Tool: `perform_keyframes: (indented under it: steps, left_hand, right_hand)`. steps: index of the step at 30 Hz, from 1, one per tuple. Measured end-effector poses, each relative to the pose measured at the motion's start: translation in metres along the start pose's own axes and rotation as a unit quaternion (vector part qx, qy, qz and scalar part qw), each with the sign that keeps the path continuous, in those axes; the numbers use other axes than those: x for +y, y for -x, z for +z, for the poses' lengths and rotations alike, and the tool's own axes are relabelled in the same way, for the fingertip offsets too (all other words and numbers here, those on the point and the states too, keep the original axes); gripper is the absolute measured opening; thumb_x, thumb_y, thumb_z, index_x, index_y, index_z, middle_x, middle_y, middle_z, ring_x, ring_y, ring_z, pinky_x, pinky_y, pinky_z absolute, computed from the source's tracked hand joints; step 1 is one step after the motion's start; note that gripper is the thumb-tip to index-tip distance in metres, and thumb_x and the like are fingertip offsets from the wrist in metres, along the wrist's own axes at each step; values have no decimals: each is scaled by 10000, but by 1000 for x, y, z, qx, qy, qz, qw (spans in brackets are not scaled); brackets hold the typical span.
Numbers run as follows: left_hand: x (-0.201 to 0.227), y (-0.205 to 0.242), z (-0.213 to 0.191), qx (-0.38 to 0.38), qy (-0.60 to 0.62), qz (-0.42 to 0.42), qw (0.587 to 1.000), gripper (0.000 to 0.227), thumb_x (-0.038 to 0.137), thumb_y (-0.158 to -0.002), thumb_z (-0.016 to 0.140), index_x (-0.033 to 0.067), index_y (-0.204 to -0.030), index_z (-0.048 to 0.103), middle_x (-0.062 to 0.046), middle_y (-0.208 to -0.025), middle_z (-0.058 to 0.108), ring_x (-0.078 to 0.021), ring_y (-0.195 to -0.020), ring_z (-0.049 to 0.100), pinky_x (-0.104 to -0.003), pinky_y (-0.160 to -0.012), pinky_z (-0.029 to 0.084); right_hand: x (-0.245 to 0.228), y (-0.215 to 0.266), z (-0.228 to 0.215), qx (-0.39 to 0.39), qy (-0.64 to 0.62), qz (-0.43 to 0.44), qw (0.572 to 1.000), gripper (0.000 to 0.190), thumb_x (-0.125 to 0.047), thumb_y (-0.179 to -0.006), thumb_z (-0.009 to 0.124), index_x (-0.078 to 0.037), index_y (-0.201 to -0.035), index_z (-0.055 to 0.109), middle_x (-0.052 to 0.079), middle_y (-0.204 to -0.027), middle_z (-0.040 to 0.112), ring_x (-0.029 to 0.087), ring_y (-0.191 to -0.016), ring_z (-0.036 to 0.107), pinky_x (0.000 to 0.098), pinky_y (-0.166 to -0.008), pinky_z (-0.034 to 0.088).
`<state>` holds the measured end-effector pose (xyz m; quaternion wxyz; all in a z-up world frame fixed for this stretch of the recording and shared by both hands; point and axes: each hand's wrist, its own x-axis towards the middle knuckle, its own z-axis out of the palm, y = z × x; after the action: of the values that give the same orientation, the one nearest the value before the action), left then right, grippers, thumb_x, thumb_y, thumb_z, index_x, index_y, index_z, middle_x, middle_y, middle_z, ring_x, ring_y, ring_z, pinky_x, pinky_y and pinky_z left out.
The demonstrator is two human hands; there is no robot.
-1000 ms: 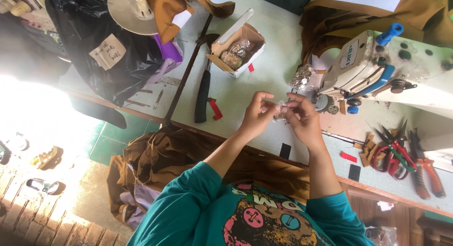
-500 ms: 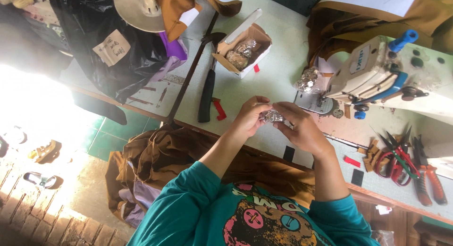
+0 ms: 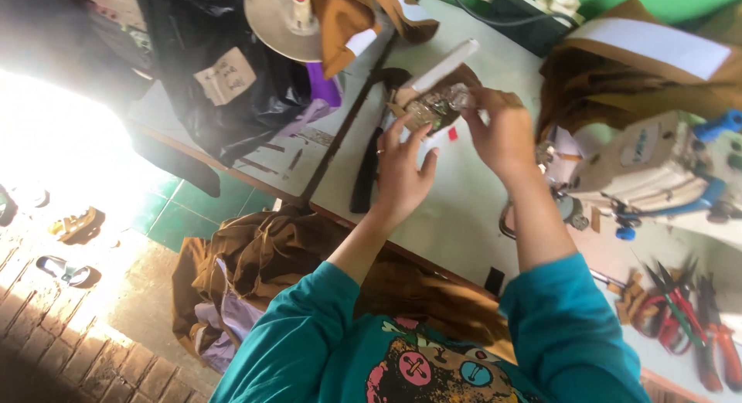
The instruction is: Picking up small metal studs from a workstation table and placing them into a small cardboard box.
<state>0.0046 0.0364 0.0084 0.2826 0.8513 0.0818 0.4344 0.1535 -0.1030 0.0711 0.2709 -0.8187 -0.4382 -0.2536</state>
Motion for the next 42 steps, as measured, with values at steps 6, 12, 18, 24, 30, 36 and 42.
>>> perform_keyframes:
  steps: [6, 12, 18, 24, 30, 36, 42]
  left_hand:
    - [-38, -2, 23, -15, -119, 128, 984, 326, 98, -818, 723, 131, -1142, 705, -95, -1188, 649, -259, -979, 708, -361, -705, 584]
    - [-76, 12, 56, -15, -98, 146, 984, 204, 76, -934, 661, 144, -1120, 706, -60, -1128, 675, -261, -939, 719, -322, -685, 592]
    - [-59, -2, 27, -55, -30, 128, 990, 207, 41, -929, 658, 106, -1122, 701, -106, -1128, 687, -326, -880, 719, -396, -638, 582]
    - [-54, -3, 30, -51, -61, 139, 987, 159, 84, -953, 659, 147, -1095, 691, -58, -1129, 683, -262, -849, 721, -348, -655, 578]
    - [-28, -15, 9, 23, -95, 114, 989, 256, 181, -870, 721, 190, -1126, 715, -67, -1028, 699, -290, -710, 739, -369, -637, 591]
    - [25, -3, 44, 46, 63, 159, 984, 229, 261, -952, 694, 239, -1179, 720, -13, -1031, 673, -231, -852, 725, -304, -690, 601]
    - [83, 7, 138, -235, 129, 116, 956, 553, 251, -940, 681, 128, -1446, 498, -206, -1321, 616, -447, -1212, 664, -570, -914, 586]
  right_hand:
    - [-32, -41, 64, -64, 342, 34, 937, 344, -181, -792, 837, -90, -1107, 732, 59, -1112, 612, 272, -1007, 670, 325, -714, 655]
    - [90, -24, 187, -80, 311, 32, 946, 160, -79, -804, 737, -90, -963, 754, 70, -841, 626, 317, -748, 723, 392, -532, 627]
    - [88, -35, 178, -343, 196, 202, 896, 232, -97, -845, 597, -84, -984, 782, 186, -902, 760, 424, -905, 757, 525, -686, 618]
    - [-12, -74, 116, -382, 375, 159, 830, 339, -198, -980, 580, -73, -1233, 768, 124, -1350, 670, 402, -1225, 589, 510, -921, 475]
    - [-36, -18, 46, 54, 332, -11, 942, 178, -206, -818, 771, -166, -991, 780, 19, -875, 621, 206, -820, 664, 256, -629, 552]
    - [-60, 147, -41, -89, 176, 130, 972, 148, -241, -858, 799, -159, -981, 791, 47, -793, 671, 286, -735, 709, 362, -608, 555]
    - [-38, 215, -77, -34, -6, 267, 963, 214, -60, -888, 789, 22, -1084, 766, 196, -875, 702, 354, -741, 734, 344, -578, 598]
